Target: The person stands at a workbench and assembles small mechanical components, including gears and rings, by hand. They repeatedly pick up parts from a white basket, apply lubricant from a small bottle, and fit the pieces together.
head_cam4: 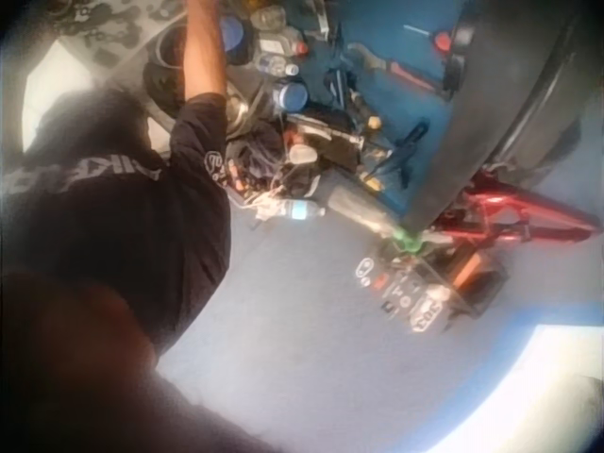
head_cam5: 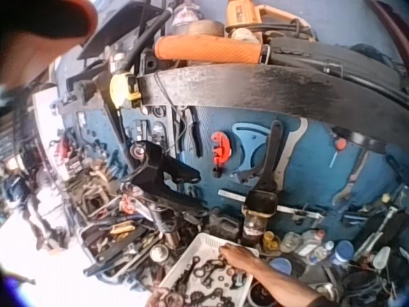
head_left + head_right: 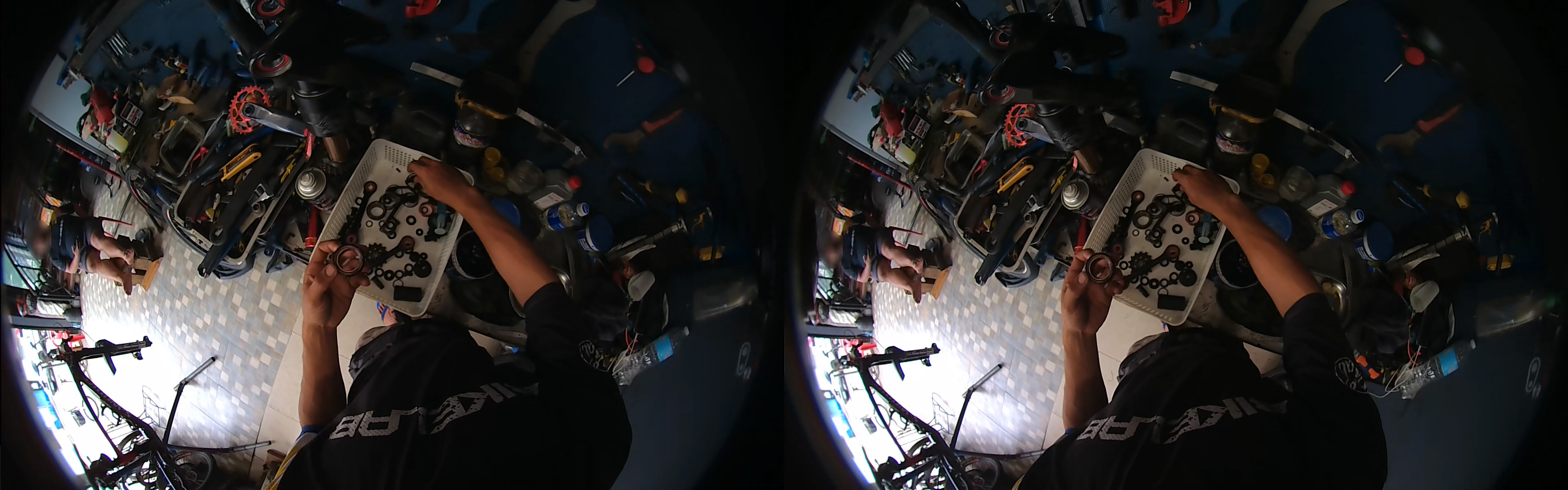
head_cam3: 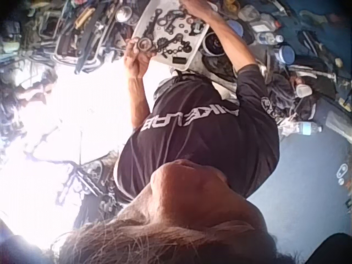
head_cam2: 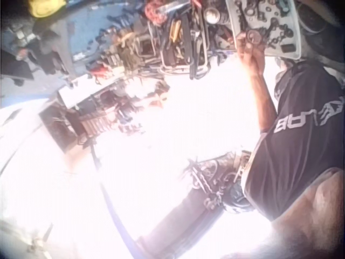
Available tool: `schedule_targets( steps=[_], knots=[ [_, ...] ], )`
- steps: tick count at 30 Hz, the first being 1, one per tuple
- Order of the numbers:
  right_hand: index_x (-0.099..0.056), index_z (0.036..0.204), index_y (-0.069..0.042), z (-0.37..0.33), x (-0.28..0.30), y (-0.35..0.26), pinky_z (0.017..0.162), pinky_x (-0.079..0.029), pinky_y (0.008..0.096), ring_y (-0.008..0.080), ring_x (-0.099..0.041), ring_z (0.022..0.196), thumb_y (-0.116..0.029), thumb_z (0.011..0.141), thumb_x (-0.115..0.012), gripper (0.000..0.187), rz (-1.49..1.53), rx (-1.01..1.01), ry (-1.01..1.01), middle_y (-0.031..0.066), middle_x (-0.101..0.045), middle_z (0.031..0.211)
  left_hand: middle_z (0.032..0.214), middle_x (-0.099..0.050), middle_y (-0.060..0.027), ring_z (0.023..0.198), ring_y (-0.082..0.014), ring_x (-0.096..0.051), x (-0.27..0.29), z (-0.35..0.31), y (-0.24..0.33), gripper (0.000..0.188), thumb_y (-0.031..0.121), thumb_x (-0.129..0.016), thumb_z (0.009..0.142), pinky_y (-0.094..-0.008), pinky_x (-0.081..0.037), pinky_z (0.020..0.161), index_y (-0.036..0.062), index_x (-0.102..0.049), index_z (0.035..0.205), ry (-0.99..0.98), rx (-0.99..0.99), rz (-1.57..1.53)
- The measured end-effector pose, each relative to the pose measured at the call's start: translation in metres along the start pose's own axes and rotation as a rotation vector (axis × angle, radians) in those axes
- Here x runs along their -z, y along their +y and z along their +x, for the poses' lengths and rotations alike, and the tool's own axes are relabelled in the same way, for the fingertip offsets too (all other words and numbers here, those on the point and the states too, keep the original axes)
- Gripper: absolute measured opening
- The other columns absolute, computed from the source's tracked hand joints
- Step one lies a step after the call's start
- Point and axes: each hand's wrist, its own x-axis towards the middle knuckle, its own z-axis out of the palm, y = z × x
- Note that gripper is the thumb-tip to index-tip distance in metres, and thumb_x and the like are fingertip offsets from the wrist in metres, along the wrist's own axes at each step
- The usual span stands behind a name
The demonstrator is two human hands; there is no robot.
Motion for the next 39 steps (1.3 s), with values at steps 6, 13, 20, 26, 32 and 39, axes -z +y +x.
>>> schedule_targets(
  steps=[6,13,20,26,32,39],
  knots=[
    [-0.067,0.121,-0.004,-0.006,0.011,-0.003,0.081,-0.058,0.0438,0.0323,-0.072,0.089,-0.001,0.091,-0.062,0.031,0.069,-0.127,-0.004,0.0174,-0.073,0.103,0.117,-0.066,-0.0134,0.105,-0.0348,-0.066,-0.002,0.003,-0.004,0.037,0.019,-0.064,0.095,-0.0443,-0.061,0.081,0.0050,-0.050,0.127,0.010,0.022,0.007],
    [-0.067,0.124,-0.005,0.000,0.011,-0.009,0.081,-0.058,0.0434,0.0319,-0.073,0.088,-0.005,0.092,-0.061,0.033,0.753,-0.371,-0.086,0.0192,-0.073,0.103,0.116,-0.066,-0.0121,0.105,-0.0346,-0.066,-0.002,0.003,-0.006,0.037,0.019,-0.064,0.096,-0.0439,-0.061,0.080,0.0053,-0.050,0.127,0.032,0.035,0.016],
    [-0.073,0.108,-0.005,0.001,0.012,0.002,0.079,-0.058,0.0451,0.0340,-0.072,0.089,-0.002,0.084,-0.063,0.027,0.028,-0.123,-0.027,0.0191,-0.073,0.098,0.119,-0.065,-0.0149,0.106,-0.0349,-0.066,-0.001,0.001,-0.005,0.035,0.018,-0.062,0.097,-0.0433,-0.060,0.080,0.0055,-0.049,0.127,0.028,0.013,0.016],
    [-0.076,0.092,-0.008,-0.010,0.018,-0.020,0.079,-0.057,0.0452,0.0295,-0.071,0.090,-0.021,0.083,-0.073,0.016,-0.242,-0.226,-0.220,0.0110,-0.072,0.091,0.119,-0.065,-0.0155,0.106,-0.0342,-0.067,0.002,0.000,-0.005,0.035,0.018,-0.062,0.097,-0.0437,-0.061,0.080,0.0054,-0.049,0.127,0.040,-0.001,0.013],
    [-0.075,0.096,-0.010,-0.021,0.010,-0.018,0.079,-0.056,0.0418,0.0254,-0.069,0.091,-0.023,0.084,-0.076,0.017,-0.164,-0.299,-0.058,0.0106,-0.070,0.097,0.118,-0.065,-0.0143,0.106,-0.0336,-0.067,-0.001,0.003,-0.004,0.036,0.017,-0.064,0.096,-0.0433,-0.062,0.080,0.0050,-0.049,0.127,0.039,0.013,0.012],
    [-0.065,0.106,-0.005,-0.058,0.051,-0.051,0.078,-0.058,0.0349,0.0235,-0.070,0.100,-0.020,0.094,-0.069,0.019,1.552,-0.086,-0.169,0.0136,-0.070,0.112,0.118,-0.065,-0.0152,0.105,-0.0339,-0.068,-0.003,0.008,-0.005,0.035,0.015,-0.065,0.096,-0.0431,-0.063,0.078,0.0039,-0.050,0.126,0.039,0.028,0.021]
  ],
)
